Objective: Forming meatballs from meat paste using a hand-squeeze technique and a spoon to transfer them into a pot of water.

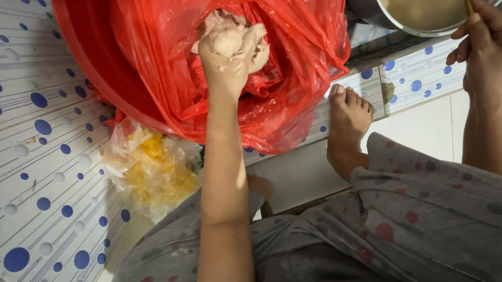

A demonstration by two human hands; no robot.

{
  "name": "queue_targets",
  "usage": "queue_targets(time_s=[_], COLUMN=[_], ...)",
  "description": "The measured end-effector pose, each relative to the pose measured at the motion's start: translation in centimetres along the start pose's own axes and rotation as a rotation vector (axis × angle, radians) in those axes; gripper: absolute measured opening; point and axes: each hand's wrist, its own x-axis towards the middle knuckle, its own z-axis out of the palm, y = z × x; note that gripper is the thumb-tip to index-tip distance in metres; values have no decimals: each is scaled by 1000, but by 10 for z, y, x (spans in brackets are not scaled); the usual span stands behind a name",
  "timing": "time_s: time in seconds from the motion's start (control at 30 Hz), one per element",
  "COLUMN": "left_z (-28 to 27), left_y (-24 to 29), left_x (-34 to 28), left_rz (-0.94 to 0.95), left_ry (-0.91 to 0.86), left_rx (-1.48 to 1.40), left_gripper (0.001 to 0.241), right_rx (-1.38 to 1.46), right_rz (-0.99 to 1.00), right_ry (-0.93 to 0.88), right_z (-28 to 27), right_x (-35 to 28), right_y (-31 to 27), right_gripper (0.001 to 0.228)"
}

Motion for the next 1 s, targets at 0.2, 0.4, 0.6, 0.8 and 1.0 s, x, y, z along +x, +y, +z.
queue_targets(time_s=[0.2,0.4,0.6,0.8,1.0], left_z=[-6,-16,-10,-10,-12], left_y=[27,46,20,56,90], left_x=[12,11,-3,1,-3], left_rz=[-268,-583,-26,113,-338], left_ry=[-250,-485,-83,-353,-123], left_rx=[-564,-1056,-86,-707,-579], left_gripper=[35,47,41,29,18], right_rx=[1,10,-11,-45,11], right_rz=[-14,17,-6,-34,19], right_ry=[-18,-9,-19,-18,-17], right_z=[0,2,4,2,3], right_x=[1,2,3,2,2], right_y=[-2,-6,-10,-7,-10], right_gripper=[22,23,23,20,21])
